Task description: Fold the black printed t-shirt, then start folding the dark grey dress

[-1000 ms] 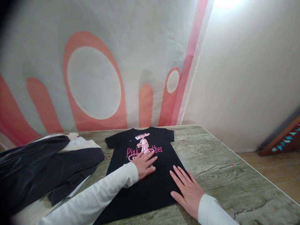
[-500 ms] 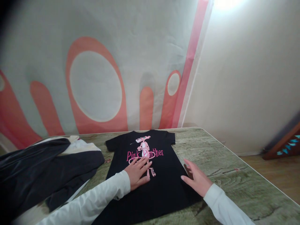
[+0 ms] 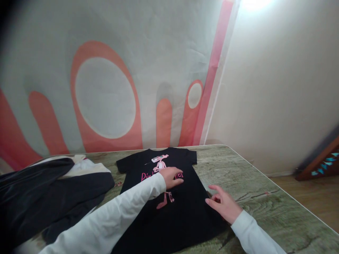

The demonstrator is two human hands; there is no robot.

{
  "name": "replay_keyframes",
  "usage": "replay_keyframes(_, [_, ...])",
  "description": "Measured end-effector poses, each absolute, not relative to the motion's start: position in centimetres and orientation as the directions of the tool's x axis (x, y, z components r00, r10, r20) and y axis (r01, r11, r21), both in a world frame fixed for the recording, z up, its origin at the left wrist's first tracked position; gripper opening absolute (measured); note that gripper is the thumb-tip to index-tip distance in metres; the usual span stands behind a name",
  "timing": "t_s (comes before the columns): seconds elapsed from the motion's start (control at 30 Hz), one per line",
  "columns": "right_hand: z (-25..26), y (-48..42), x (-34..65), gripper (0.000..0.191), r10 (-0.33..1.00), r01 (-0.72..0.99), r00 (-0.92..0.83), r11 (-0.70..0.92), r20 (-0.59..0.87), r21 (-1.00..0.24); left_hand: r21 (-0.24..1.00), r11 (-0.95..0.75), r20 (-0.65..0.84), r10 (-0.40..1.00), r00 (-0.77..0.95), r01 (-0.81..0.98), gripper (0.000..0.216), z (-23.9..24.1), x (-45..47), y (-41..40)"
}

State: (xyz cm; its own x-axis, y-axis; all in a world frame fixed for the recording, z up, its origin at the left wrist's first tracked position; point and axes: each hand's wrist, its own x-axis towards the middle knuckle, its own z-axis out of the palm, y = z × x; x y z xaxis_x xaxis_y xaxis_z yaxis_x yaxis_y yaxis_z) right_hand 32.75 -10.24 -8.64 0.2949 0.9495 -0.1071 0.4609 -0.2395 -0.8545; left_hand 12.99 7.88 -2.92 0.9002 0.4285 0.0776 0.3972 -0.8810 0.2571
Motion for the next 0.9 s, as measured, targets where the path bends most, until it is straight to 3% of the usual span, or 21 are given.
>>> replay_keyframes(0.2, [-8.2, -10.8, 31.6, 0.048, 0.957, 0.542, 0.291, -0.176, -0.013, -0.822, 0.222, -0.769, 0.109, 0.630, 0.769, 0.599, 0.051, -3.7, 22.6, 8.7])
replay_keyframes(0.43, [-8.3, -11.4, 30.5, 0.044, 0.954, 0.730, 0.286, -0.158, 0.087, -0.665, 0.267, -0.701, 0.132, 0.706, 0.695, 0.661, 0.046, -5.0, 28.2, 9.4])
replay_keyframes(0.67, [-7.9, -11.7, 30.1, 0.049, 0.944, 0.755, 0.305, -0.159, 0.126, -0.636, 0.438, -0.587, 0.059, 0.775, 0.629, 0.681, 0.030, -5.4, 29.0, 11.6])
replay_keyframes(0.9, [-7.5, -12.3, 29.2, 0.047, 0.951, 0.776, 0.262, -0.107, 0.164, -0.622, 0.739, -0.441, 0.070, 0.802, 0.593, 0.509, 0.013, -5.1, 25.5, 15.0])
